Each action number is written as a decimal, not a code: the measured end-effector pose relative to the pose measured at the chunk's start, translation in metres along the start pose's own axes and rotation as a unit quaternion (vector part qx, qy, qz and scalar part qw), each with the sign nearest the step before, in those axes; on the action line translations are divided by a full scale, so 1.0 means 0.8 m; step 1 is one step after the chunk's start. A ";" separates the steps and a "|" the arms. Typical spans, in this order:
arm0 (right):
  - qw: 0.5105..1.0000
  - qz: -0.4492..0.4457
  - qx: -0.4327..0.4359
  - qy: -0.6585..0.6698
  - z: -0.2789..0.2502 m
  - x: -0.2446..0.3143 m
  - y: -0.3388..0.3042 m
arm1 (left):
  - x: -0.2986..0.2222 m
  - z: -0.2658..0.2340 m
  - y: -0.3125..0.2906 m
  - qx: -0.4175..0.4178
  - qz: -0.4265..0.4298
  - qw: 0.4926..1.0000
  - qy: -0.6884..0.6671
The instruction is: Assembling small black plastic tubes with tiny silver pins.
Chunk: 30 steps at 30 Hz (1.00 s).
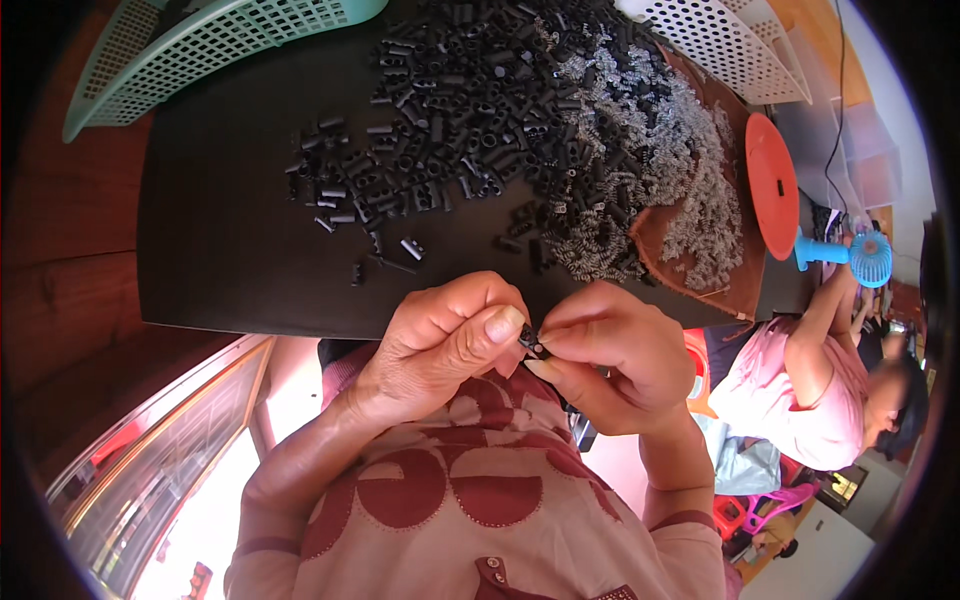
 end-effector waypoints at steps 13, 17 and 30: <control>0.998 -0.037 0.044 -0.029 0.020 -0.001 0.014 | -0.001 -0.003 -0.002 -0.010 0.005 0.999 -0.037; 0.999 -0.037 0.025 -0.012 0.021 -0.003 0.013 | -0.003 0.000 0.001 0.021 -0.006 0.999 -0.025; 0.997 -0.079 -0.022 0.004 0.016 0.005 0.011 | 0.007 0.006 0.006 0.063 -0.076 0.994 -0.038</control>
Point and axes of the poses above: each hand's wrist, its own y-axis towards the middle knuckle, its own z-axis out of the palm, x = y × z, the point moved 10 cm from there along y, towards the middle knuckle, and after that the axes turned 7 degrees about -x, right-handed, at the moved point
